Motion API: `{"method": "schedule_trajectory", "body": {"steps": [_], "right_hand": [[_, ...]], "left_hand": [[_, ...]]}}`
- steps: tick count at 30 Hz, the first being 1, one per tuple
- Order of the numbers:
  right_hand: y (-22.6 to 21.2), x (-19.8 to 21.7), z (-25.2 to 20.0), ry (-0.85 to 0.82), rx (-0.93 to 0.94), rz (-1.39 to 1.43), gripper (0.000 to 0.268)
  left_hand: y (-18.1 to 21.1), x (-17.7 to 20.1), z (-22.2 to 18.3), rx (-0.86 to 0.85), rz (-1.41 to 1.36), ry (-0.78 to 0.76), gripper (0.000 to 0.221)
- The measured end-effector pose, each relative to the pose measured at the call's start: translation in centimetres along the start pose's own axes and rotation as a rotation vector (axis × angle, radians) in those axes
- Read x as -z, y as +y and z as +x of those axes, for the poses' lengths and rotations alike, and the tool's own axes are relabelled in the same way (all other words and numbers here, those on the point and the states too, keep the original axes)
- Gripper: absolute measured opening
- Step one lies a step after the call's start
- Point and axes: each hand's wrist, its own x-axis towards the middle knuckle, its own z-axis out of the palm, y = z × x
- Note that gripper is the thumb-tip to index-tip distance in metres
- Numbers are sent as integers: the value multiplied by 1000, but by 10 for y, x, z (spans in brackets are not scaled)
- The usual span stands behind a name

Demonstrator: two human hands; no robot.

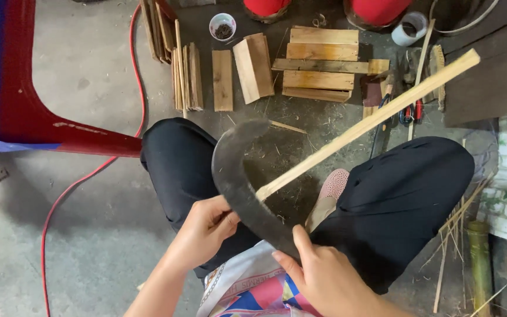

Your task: Shaving and smoothing thin bamboo strips using a large curved blade on a workshop floor.

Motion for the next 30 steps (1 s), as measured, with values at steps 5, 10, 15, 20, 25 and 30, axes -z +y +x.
{"method": "schedule_trajectory", "body": {"steps": [5,10,15,20,25,30], "right_hand": [[9,8,-8,113,-32,-114,53],[14,7,-17,10,-10,-113,53],[18,19,-14,321,-1,-149,56],[-2,79,-10,152,-249,-45,38],[14,34,-7,140,96,-127,60],[116,174,43,638,-186,-35,42]], "left_hand": [[7,-3,-1,31,-97,-120,18],[19,-1,-9,63,-68,-85,16],[19,4,-15,68,-29,-23,16],[6,21,-19,108,-157,-19,28],[17,18,-11,149,-130,43,31],[3,38,-21,165,-130,82,30]]}}
